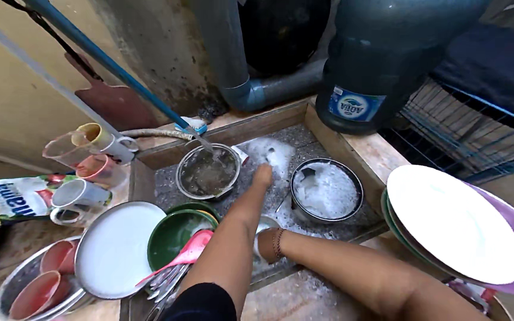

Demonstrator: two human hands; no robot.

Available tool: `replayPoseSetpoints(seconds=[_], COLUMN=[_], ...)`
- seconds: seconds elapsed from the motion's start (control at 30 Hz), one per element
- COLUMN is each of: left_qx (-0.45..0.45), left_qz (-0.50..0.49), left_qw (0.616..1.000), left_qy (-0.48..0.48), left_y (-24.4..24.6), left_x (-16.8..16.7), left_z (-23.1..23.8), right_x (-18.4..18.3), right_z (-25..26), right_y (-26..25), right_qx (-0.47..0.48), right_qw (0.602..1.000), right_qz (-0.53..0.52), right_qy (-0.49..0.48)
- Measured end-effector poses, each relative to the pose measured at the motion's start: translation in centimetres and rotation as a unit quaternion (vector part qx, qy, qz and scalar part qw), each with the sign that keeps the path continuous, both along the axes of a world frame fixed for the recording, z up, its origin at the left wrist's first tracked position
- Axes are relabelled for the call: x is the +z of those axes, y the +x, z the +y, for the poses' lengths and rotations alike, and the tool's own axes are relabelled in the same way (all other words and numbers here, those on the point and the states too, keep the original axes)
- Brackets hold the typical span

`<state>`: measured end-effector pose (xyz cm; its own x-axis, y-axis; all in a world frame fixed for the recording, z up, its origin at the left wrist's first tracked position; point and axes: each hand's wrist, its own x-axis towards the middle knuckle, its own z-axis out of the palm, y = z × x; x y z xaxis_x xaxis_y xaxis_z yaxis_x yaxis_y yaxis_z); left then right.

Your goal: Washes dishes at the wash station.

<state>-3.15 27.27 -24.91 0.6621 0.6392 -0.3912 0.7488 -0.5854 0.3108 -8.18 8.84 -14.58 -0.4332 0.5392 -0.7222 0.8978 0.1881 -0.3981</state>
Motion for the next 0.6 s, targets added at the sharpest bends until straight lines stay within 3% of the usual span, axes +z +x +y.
replayPoseSetpoints(seconds=[0.2, 0.3, 0.4, 0.6], left_qx=[-0.052, -0.016, 0.004, 0.01], left_qz=[0.109, 0.118, 0.092, 0.094], left_qw=[0.989, 0.982, 0.989, 0.991], left_qy=[-0.09, -0.149, -0.118, -0.097], left_y=[-0.8, -0.5, -0.6, -0.5], left_x=[2.2, 3.6, 3.9, 3.7], left_z=[-2.4, -4.8, -6.5, -5.5], right_x=[0.1, 0.8, 1.6, 1.4], right_z=[0.0, 0.0, -0.1, 0.0], right_y=[-0.5, -0.3, -0.5, -0.2], right_qx=[0.005, -0.008, -0.006, 0.006], right_qw=[1.0, 1.0, 1.0, 1.0], right_qz=[0.003, 0.004, -0.014, -0.015], right_qy=[0.008, 0.007, -0.003, 0.001])
